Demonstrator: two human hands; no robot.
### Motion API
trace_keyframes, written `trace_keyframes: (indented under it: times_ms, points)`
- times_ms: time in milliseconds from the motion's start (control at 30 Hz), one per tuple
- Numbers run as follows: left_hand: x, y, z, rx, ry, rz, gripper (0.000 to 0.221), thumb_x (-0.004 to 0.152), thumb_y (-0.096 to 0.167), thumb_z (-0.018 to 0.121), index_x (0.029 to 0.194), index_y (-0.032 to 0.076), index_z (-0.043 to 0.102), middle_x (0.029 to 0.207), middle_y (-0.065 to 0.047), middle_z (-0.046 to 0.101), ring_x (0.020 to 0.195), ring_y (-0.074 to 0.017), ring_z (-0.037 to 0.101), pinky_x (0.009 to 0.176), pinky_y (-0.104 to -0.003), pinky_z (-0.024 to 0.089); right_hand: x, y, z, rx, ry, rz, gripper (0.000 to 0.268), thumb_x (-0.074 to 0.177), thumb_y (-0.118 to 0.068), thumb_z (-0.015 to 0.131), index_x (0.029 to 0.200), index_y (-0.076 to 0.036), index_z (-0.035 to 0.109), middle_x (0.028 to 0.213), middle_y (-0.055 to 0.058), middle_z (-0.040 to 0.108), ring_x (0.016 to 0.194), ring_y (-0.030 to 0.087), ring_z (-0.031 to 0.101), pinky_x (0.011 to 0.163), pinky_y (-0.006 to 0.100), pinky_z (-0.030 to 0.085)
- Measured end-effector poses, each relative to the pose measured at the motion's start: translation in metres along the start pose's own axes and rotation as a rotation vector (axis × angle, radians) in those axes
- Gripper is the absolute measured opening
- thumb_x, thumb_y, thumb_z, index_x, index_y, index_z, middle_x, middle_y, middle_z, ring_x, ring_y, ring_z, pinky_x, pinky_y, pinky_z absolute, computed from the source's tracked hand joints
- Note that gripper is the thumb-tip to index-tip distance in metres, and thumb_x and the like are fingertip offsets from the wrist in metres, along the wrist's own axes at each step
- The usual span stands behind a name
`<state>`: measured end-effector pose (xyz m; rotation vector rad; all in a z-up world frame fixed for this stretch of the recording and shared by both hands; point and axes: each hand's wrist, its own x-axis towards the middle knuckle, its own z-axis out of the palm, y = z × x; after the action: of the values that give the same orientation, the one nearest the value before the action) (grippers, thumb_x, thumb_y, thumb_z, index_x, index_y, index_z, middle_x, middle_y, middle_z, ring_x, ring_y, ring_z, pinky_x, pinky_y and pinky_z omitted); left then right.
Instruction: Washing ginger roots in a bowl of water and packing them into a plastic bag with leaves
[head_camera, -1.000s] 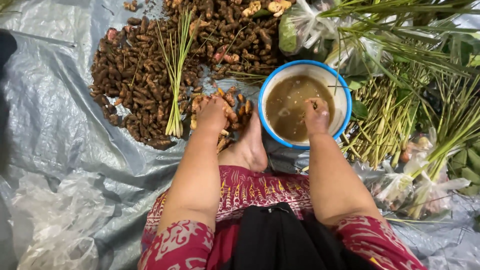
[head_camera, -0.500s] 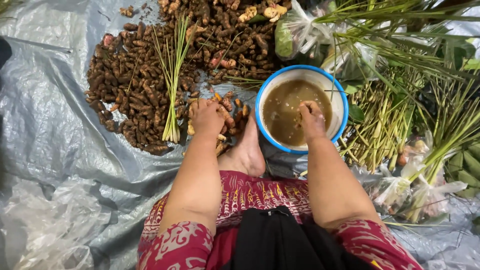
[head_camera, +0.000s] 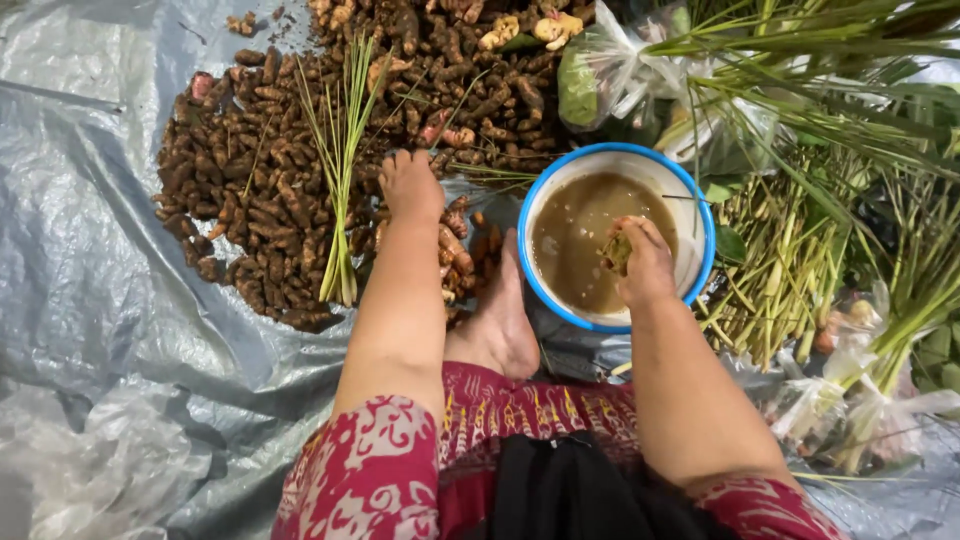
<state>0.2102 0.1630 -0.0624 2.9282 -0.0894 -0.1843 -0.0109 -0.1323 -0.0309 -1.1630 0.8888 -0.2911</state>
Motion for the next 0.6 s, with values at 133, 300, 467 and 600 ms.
trace_keyframes:
  times_ms: [133,300,467,600]
  points:
    - [0.029,0.007,-0.005,0.022,-0.005,-0.018,0.043,0.095,0.024,0.069,0.135,0.018,0.055,0.127,-0.011,0.055,0.125,-0.0345,0.045,0.1,-0.046,0.038,-0.001,-0.002,0.002,-0.102,0.009,-0.012,0.009,0.095,-0.026,0.067,0.095,-0.018,0.073,0.088,0.011,0.072,0.078,0.02,0.073,0.06,0.035,0.063]
    - [0.051,0.021,-0.014,0.132,0.059,0.084,0.037,0.104,0.017,0.05,0.141,0.015,0.047,0.139,-0.015,0.049,0.131,-0.0361,0.039,0.103,-0.047,0.033,-0.01,-0.013,0.013,-0.171,0.016,-0.05,0.012,0.097,-0.025,0.064,0.094,-0.02,0.074,0.086,0.008,0.074,0.074,0.02,0.073,0.06,0.033,0.063]
    - [0.06,0.024,-0.008,0.268,-0.205,0.027,0.053,0.099,0.017,0.063,0.145,0.019,0.037,0.155,-0.014,0.024,0.133,-0.039,0.028,0.109,-0.052,0.029,-0.021,-0.021,0.024,0.013,0.014,-0.002,0.01,0.092,-0.017,0.065,0.082,-0.017,0.068,0.082,0.0,0.068,0.067,0.016,0.06,0.045,0.031,0.047]
    - [0.047,0.014,0.0,0.195,0.048,0.146,0.042,0.084,0.004,0.064,0.122,0.014,0.049,0.127,-0.015,0.046,0.113,-0.0362,0.041,0.094,-0.045,0.034,-0.019,-0.008,0.022,-0.121,0.02,-0.098,0.014,0.094,-0.016,0.063,0.082,-0.018,0.07,0.086,-0.003,0.068,0.067,0.015,0.062,0.043,0.03,0.052]
